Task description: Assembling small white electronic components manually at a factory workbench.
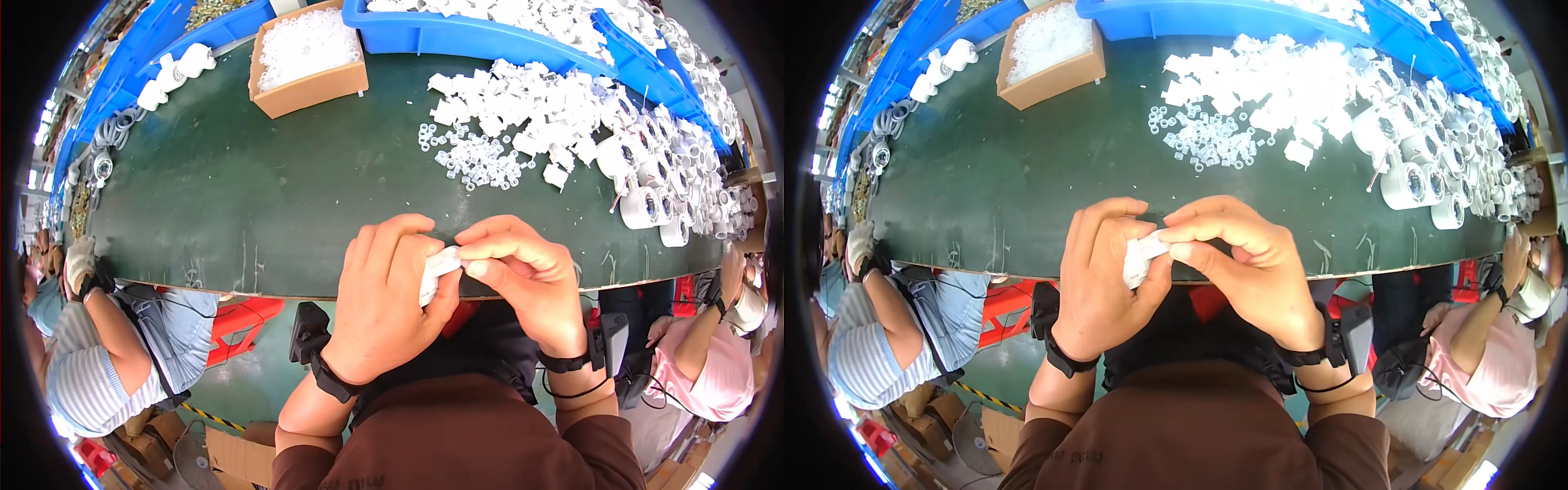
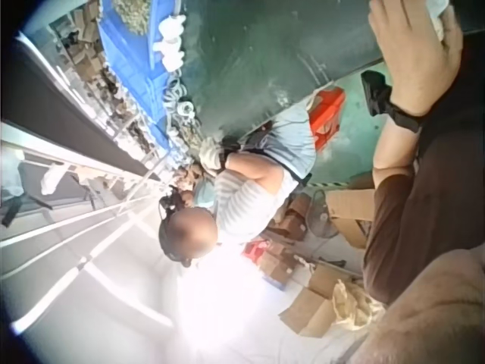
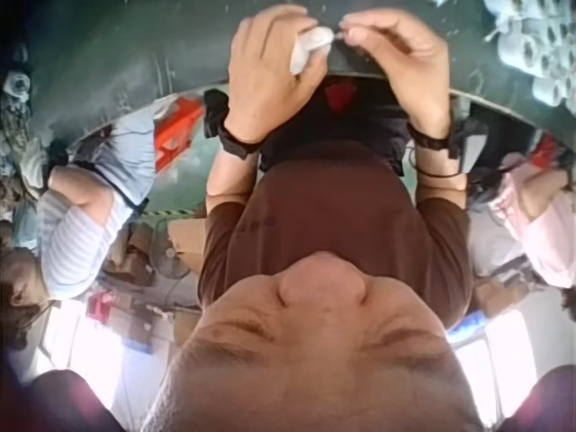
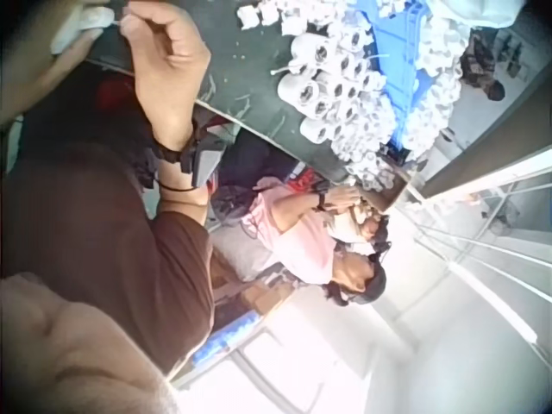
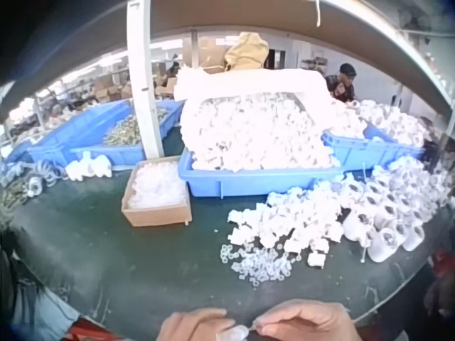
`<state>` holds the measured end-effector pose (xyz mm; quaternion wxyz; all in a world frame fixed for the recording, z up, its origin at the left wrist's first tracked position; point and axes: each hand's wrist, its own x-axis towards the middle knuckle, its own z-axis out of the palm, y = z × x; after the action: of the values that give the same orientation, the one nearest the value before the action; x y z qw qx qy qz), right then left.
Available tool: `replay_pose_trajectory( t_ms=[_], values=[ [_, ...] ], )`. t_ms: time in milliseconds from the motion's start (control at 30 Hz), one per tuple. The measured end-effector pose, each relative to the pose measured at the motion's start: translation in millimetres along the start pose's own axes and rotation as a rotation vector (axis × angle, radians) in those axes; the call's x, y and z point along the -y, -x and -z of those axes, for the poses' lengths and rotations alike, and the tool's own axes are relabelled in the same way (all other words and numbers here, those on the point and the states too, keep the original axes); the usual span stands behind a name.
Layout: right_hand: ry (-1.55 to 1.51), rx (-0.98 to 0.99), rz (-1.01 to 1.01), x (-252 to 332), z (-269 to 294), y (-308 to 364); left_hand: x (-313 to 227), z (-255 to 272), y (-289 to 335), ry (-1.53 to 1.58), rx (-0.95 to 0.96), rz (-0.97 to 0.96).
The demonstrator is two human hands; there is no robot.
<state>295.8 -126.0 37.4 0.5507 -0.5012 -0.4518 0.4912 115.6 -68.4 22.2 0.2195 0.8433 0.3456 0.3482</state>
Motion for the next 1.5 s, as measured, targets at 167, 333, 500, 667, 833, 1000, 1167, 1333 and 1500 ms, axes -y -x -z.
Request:
replay_pose_trajectory(
  t_ms=[167, 333, 500, 667, 833, 1000, 1167, 1333, 1500],
  values=[
    [-0.144, 0.046, -0.127, -1.8, -1.8, -5.9, 3.4, -1.9, -0.3, 0.022, -0.015, -0.028],
    [-0.212, 0.111, -0.244, -1.0, -0.3, -12.2, 8.1, -5.2, 0.3, 0.043, -0.061, -0.071],
    [-0.161, 0.057, -0.255, -5.0, -9.3, -9.7, 6.6, -6.4, 0.6, 0.021, -0.071, -0.063],
    [-0.243, -0.031, -0.234, -2.8, -11.3, -7.2, 6.0, -8.5, 1.2, 0.004, -0.13, -0.065],
    [-0.178, -0.044, -0.184, -8.5, -20.2, -4.4, 5.8, -7.1, 2.3, 0.02, -0.152, -0.082],
    [-0.064, 0.03, -0.159, -18.5, -24.3, -2.1, 12.1, 13.7, -0.3, -0.027, -0.028, -0.091],
    [1.14, -0.387, 0.461, -1.0, 51.5, -14.7, 38.5, 52.5, 5.7, -0.62, -0.146, 0.156],
    [1.836, -0.849, 0.178, 14.7, 170.2, -31.1, 44.5, 56.4, 20.1, -0.546, -0.251, 0.176],
    [1.661, -0.792, 0.084, 12.7, 184.3, -41.1, 26.7, 31.2, 19.4, -0.411, -0.17, 0.178]
  ],
)
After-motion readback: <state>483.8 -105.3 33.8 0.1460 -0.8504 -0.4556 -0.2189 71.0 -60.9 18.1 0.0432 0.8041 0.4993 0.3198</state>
